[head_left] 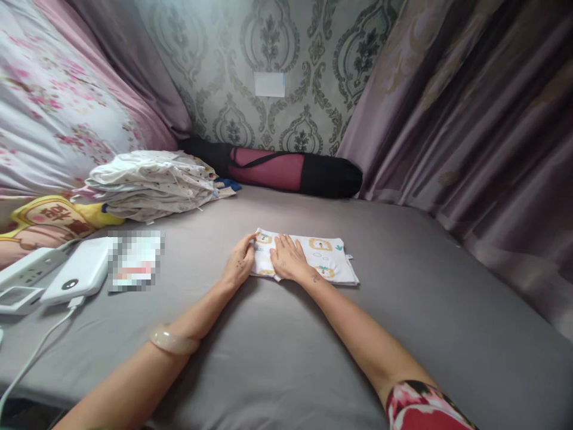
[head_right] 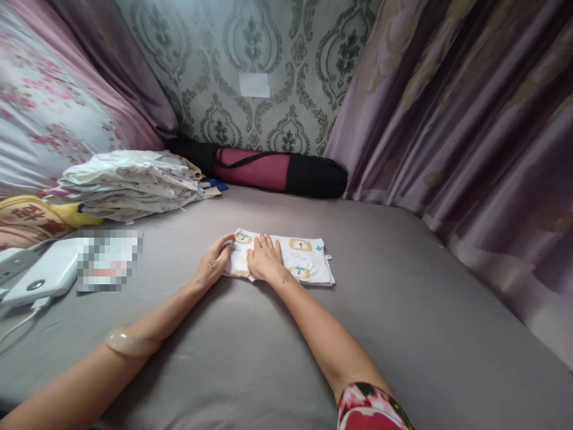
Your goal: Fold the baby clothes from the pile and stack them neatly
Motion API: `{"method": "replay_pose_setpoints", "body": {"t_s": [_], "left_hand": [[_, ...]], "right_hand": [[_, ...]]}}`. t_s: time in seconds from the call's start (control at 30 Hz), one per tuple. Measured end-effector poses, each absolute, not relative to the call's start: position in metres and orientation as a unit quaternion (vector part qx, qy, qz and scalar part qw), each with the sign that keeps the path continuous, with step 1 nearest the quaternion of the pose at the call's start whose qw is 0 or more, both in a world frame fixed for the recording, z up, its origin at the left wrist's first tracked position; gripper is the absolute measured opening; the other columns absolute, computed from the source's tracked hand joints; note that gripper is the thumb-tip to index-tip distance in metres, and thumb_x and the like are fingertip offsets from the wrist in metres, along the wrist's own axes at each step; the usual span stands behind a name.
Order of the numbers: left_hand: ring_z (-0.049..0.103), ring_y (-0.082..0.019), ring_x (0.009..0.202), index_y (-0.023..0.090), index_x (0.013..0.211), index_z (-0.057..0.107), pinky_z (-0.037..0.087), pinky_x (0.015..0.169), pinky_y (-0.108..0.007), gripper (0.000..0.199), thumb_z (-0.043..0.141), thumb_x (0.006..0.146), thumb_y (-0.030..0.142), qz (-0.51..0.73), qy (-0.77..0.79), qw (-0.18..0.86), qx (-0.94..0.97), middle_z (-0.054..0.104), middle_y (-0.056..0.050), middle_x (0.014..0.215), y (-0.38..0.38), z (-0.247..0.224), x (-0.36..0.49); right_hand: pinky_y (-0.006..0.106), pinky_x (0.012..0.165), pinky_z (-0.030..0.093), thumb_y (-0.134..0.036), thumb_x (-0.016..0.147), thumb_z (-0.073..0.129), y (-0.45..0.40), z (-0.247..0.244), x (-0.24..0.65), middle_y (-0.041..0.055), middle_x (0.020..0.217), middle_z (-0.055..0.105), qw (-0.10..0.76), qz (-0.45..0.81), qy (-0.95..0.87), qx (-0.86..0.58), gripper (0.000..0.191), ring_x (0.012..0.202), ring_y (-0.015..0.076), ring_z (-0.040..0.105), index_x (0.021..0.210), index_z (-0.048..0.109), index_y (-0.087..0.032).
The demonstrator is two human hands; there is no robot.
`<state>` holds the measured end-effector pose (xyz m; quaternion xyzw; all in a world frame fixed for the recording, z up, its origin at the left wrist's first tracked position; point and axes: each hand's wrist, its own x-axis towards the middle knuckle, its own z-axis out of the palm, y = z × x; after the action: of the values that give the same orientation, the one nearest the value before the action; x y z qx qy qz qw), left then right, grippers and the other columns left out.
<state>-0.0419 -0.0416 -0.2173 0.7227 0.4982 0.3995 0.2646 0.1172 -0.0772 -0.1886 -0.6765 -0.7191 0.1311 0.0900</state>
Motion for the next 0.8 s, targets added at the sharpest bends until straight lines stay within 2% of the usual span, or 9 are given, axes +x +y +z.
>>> {"method": "replay_pose_setpoints", "body": {"t_s": [0.13, 0.37, 0.5, 0.67, 0.8], "left_hand": [[0.06, -0.022, 0.115, 0.017, 0.12, 0.06, 0.046, 0.102, -0.041, 0.041, 0.035, 0.088, 0.019, 0.409, 0.522, 0.258, 0.703, 0.066, -0.009, 0.122, -0.038, -0.22, -0.044], [0.057, -0.024, 0.119, 0.015, 0.119, 0.058, 0.044, 0.105, -0.045, 0.04, 0.035, 0.086, 0.02, 0.417, 0.551, 0.26, 0.674, 0.063, -0.012, 0.125, -0.036, -0.221, -0.046], [0.057, -0.023, 0.119, 0.015, 0.118, 0.057, 0.043, 0.106, -0.042, 0.04, 0.034, 0.086, 0.018, 0.427, 0.557, 0.274, 0.658, 0.063, -0.012, 0.125, -0.037, -0.219, -0.046], [0.057, -0.022, 0.119, 0.013, 0.117, 0.056, 0.04, 0.108, -0.041, 0.038, 0.033, 0.088, 0.019, 0.445, 0.562, 0.304, 0.627, 0.062, -0.013, 0.125, -0.038, -0.215, -0.046], [0.059, -0.022, 0.114, 0.014, 0.114, 0.056, 0.042, 0.105, -0.041, 0.034, 0.033, 0.091, 0.026, 0.472, 0.567, 0.323, 0.593, 0.064, -0.013, 0.122, -0.038, -0.213, -0.045]], "right_hand": [[0.05, 0.117, 0.009, -0.037, 0.098, 0.023, -0.074, -0.182, 0.104, 0.0138, 0.157, 0.026, 0.099, 0.119, -0.728, -0.668, 0.057, 0.145, 0.0284, 0.02, 0.148, 0.033, -0.011], [0.051, 0.116, 0.01, -0.04, 0.099, 0.023, -0.065, -0.192, 0.083, 0.011, 0.157, 0.026, 0.109, 0.111, -0.738, -0.657, 0.058, 0.145, 0.0278, 0.018, 0.15, 0.03, -0.014], [0.052, 0.116, 0.011, -0.039, 0.098, 0.023, -0.064, -0.192, 0.082, 0.0125, 0.157, 0.027, 0.105, 0.113, -0.741, -0.654, 0.059, 0.145, 0.0289, 0.019, 0.15, 0.03, -0.012], [0.047, 0.118, 0.007, -0.037, 0.099, 0.021, -0.065, -0.185, 0.068, 0.0142, 0.158, 0.023, 0.119, 0.093, -0.753, -0.641, 0.06, 0.147, 0.0254, 0.014, 0.15, 0.028, -0.005], [0.044, 0.118, 0.007, -0.036, 0.1, 0.018, -0.063, -0.187, 0.055, 0.015, 0.159, 0.02, 0.088, 0.096, -0.761, -0.636, 0.06, 0.148, 0.0239, 0.011, 0.15, 0.025, -0.003]]}}
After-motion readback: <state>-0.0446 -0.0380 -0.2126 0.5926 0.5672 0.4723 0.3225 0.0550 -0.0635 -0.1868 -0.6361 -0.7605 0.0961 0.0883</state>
